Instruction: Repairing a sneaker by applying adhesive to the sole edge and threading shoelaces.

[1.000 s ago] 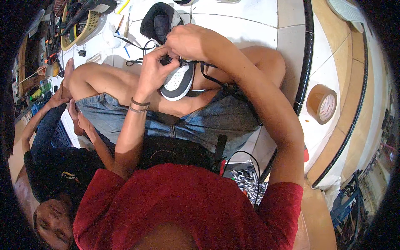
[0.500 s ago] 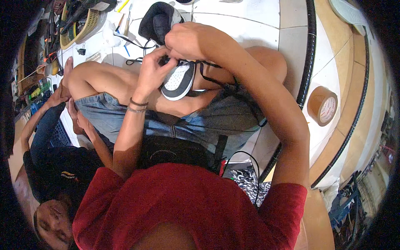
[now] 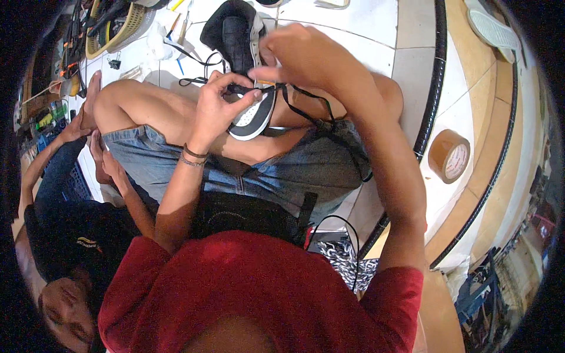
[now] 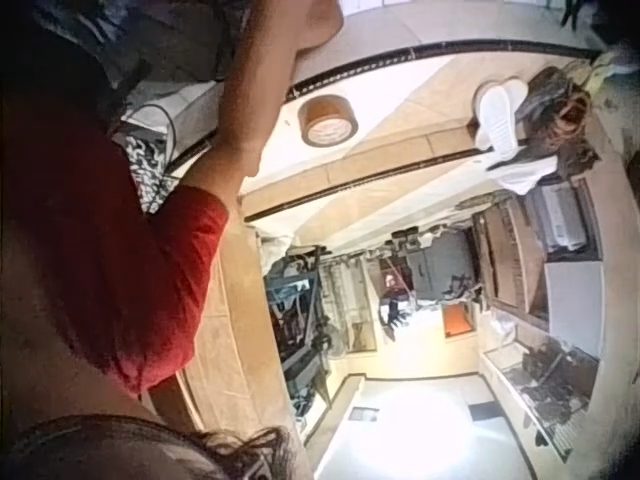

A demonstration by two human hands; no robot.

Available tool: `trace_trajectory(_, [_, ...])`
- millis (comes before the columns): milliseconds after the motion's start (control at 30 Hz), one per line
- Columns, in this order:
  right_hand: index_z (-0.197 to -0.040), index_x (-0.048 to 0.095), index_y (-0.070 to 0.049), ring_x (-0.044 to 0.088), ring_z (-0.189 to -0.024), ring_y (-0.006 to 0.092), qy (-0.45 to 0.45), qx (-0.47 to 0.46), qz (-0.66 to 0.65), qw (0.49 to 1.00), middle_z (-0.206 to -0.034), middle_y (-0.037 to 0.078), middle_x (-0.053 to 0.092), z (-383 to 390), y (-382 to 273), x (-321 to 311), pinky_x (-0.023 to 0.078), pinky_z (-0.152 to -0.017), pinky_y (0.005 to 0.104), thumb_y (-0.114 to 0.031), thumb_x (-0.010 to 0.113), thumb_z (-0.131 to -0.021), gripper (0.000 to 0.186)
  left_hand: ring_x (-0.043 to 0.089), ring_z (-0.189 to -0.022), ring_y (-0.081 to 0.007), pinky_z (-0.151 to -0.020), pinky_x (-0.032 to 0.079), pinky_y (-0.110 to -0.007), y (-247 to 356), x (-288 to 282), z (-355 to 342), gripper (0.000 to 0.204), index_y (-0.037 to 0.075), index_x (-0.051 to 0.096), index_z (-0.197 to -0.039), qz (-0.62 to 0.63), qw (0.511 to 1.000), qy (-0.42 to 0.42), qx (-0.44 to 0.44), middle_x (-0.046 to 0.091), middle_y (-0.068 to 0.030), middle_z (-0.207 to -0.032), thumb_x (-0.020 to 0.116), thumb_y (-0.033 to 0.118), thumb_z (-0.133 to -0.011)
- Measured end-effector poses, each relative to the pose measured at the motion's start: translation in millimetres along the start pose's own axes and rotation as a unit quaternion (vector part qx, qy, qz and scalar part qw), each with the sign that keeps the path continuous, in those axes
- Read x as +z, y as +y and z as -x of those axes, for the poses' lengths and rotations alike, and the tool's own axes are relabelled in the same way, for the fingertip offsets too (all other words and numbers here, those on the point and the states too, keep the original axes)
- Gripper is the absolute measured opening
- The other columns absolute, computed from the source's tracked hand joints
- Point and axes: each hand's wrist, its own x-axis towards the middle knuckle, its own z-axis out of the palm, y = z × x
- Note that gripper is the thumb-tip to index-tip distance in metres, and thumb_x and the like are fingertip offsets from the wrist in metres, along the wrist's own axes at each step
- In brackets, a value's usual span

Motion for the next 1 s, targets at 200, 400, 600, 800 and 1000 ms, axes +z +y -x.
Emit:
trace_trajectory(200, [-0.089,0.069,-0.001,0.053,-0.055,0.0243,-0.028,0.082,-0.131,0.988,-0.066,0.015,0.062,30,7,41,0.046,-0.057,0.0337,-0.026,0.072,-0.088,0.025,0.056,-0.073,-0.0244,-0.067,0.047,-0.035,2,5,1,0.021,0.007,0.074,-0.085,0.03,0.998,0.009,-0.06,0.064,-0.0105,-0.073,0.083,0.02,-0.071])
trace_trajectory(400, [-0.09,0.068,-0.001,0.059,-0.061,0.0288,-0.009,0.185,-0.15,0.971,-0.07,0.018,0.064,60,-17,4,0.048,-0.059,0.0377,-0.025,0.068,-0.091,0.024,0.057,-0.074,-0.024,-0.068,0.048,-0.035,-5,9,-2,0.018,0.007,0.073,-0.084,-0.006,0.998,0.046,-0.042,0.065,-0.009,-0.072,0.082,0.019,-0.072])
trace_trajectory(600, [-0.101,0.066,0.003,0.064,-0.073,0.0103,0.201,0.141,-0.32,0.915,-0.08,0.007,0.07,92,-59,-6,0.051,-0.065,0.0264,-0.012,0.067,-0.093,0.016,0.06,-0.08,-0.0195,-0.069,0.047,-0.029,29,-12,-7,0.026,0.003,0.068,-0.093,0.014,0.993,0.1,0.064,0.065,-0.0077,-0.095,0.082,0.012,-0.073])
trace_trajectory(800, [-0.11,0.058,0.005,0.065,-0.09,0.0115,0.386,0.074,-0.537,0.747,-0.099,0.009,0.068,95,-116,-8,0.052,-0.08,0.0252,-0.01,0.06,-0.098,0.019,0.06,-0.094,-0.012,-0.083,0.048,-0.025,140,-15,23,0.025,-0.001,0.06,-0.112,0.4,0.912,-0.059,0.066,0.063,-0.0064,-0.105,0.069,0.008,-0.09])
trace_trajectory(1000, [-0.107,0.058,0.005,0.063,-0.088,0.0093,0.409,0.026,-0.523,0.748,-0.098,0.008,0.067,100,-127,-14,0.051,-0.075,0.0234,-0.007,0.06,-0.097,0.016,0.052,-0.081,-0.0038,-0.07,0.043,-0.018,170,-7,47,0.018,-0.004,0.058,-0.113,0.365,0.93,-0.041,0.021,0.058,-0.0007,-0.088,0.056,0.008,-0.1])
